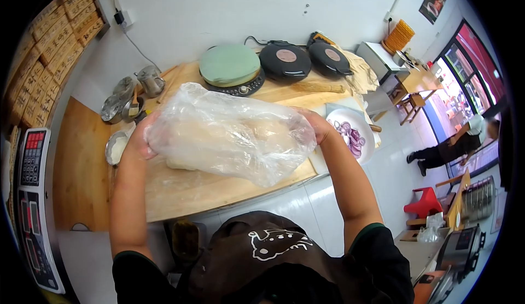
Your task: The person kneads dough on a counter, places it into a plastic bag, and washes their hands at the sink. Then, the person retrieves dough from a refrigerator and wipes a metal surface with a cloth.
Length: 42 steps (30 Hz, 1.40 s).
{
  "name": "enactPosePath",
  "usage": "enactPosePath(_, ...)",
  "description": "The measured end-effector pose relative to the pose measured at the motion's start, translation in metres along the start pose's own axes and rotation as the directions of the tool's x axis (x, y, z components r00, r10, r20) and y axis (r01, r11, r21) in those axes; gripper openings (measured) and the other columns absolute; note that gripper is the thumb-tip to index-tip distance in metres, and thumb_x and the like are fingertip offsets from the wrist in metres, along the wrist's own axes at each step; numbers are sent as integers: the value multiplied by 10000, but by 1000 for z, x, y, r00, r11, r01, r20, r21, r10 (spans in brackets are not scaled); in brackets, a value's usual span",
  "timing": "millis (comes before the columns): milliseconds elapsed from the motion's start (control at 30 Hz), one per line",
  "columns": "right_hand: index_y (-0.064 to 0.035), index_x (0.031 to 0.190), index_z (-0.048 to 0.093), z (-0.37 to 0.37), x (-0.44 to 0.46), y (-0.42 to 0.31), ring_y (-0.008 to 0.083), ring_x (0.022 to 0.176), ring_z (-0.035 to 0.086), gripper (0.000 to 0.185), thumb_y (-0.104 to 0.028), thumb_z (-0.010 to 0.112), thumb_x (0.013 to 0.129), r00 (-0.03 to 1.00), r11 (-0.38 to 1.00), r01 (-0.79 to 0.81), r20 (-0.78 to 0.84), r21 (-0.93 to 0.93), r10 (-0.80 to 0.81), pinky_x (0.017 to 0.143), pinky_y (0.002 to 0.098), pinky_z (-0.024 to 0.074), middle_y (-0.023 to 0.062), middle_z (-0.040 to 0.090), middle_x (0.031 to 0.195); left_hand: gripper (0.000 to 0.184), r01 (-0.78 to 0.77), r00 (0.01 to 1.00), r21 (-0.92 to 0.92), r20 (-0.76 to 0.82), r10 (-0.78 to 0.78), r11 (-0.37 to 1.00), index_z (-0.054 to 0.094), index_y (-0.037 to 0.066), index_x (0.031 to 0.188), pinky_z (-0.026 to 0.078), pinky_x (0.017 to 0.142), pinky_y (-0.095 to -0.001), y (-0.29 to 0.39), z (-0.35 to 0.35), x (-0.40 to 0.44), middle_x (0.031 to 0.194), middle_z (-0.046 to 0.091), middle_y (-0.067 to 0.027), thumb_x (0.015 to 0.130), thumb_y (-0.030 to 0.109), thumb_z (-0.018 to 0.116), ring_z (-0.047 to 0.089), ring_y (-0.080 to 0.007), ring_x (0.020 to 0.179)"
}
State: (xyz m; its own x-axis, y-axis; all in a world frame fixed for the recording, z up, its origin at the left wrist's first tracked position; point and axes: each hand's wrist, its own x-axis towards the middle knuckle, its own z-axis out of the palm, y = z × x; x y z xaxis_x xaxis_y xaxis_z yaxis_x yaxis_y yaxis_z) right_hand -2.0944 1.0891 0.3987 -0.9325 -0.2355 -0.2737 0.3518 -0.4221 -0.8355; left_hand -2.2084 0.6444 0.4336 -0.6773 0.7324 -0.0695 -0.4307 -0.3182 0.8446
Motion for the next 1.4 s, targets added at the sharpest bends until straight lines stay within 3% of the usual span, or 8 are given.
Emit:
enactPosePath(167, -2, 1186, 592, -7, -8, -5, 170, 873, 668, 284, -171, 560, 959, 999, 1000, 24, -25, -2, -24, 752, 307, 566, 94, 665, 1035, 408, 24, 957, -33, -287, -32, 999, 562, -14, 1222, 573, 785, -334, -5, 25, 8, 1064, 677, -107, 988, 307, 468, 670, -185, 931)
enactPosePath(267, -13, 1156, 608, -1, -25, -17, 139, 852, 656, 295, -233, 568, 964, 993, 991, 98, -60, -89, -103, 725, 282, 551, 62, 664, 997, 426, 247, 955, 410, 49, -292, 878, 612, -7, 1146, 547, 764, -322, 7, 19, -3, 959, 694, -99, 946, 363, 548, 663, -198, 878)
enactPosePath(367, -4, 1171, 608, 20, -52, -35, 135, 856, 649, 405, -349, 560, 965, 970, 965, 100, -193, -242, -149, 726, 275, 542, 79, 670, 1012, 425, -80, 915, 996, 90, -393, 41, 651, -1, 1059, 508, 722, -312, 6, 81, 8, 846, 694, -91, 898, 392, 629, 635, -206, 784)
enactPosePath(733, -121, 1120, 678, 65, -65, 14, 329, 1076, 587, 339, -372, 589, 911, 968, 205, 42, 90, -978, 232, 908, 412, 457, 162, 621, 1167, 301, 64, 895, 875, -263, 360, 481, 646, -29, 1039, 497, 640, -337, -49, 7, 60, 769, 649, -103, 788, -33, 480, 623, -215, 696)
enactPosePath(833, -84, 966, 687, 70, -66, 24, 337, 971, 627, 237, -280, 578, 888, 998, 14, -37, -36, -999, 59, 811, 439, 493, 145, 636, 1111, 377, -70, 785, 989, 135, 605, -130, 652, 5, 1098, 376, 1065, -455, -62, -19, 59, 1058, 655, -185, 744, -36, 527, 601, -333, 1130)
enactPosePath(967, -75, 916, 682, 38, -79, 49, 315, 945, 647, 198, -226, 568, 857, 993, -192, -64, -44, -979, -107, 781, 426, 508, 128, 644, 1107, 361, -208, 929, 801, 341, 143, -562, 679, 55, 1067, 3, 1153, -642, -44, 40, 52, 1322, 550, -159, 714, 30, 609, 400, -324, 1356)
enactPosePath(1233, -50, 1168, 670, 59, -72, 82, 391, 1407, 287, 694, -634, 364, 948, 974, -93, -219, -222, -971, 34, 1118, 513, 273, 184, 250, 1560, 353, -35, 988, 818, 113, 101, -575, 709, 44, 936, -45, 1156, -626, -50, 73, 56, 1457, 409, -202, 656, 256, 729, 190, -344, 1453)
enactPosePath(1400, -5, 901, 742, 79, -16, 73, 402, 1284, 440, 711, -576, 327, 985, 983, 51, -182, -182, -982, -1, 1077, 433, 347, 257, 456, 1407, 458, 43, 981, 785, 84, 175, -618, 731, 27, 899, -42, 1148, -623, -7, 60, 29, 1472, 392, -212, 747, 457, 697, 215, -347, 1441)
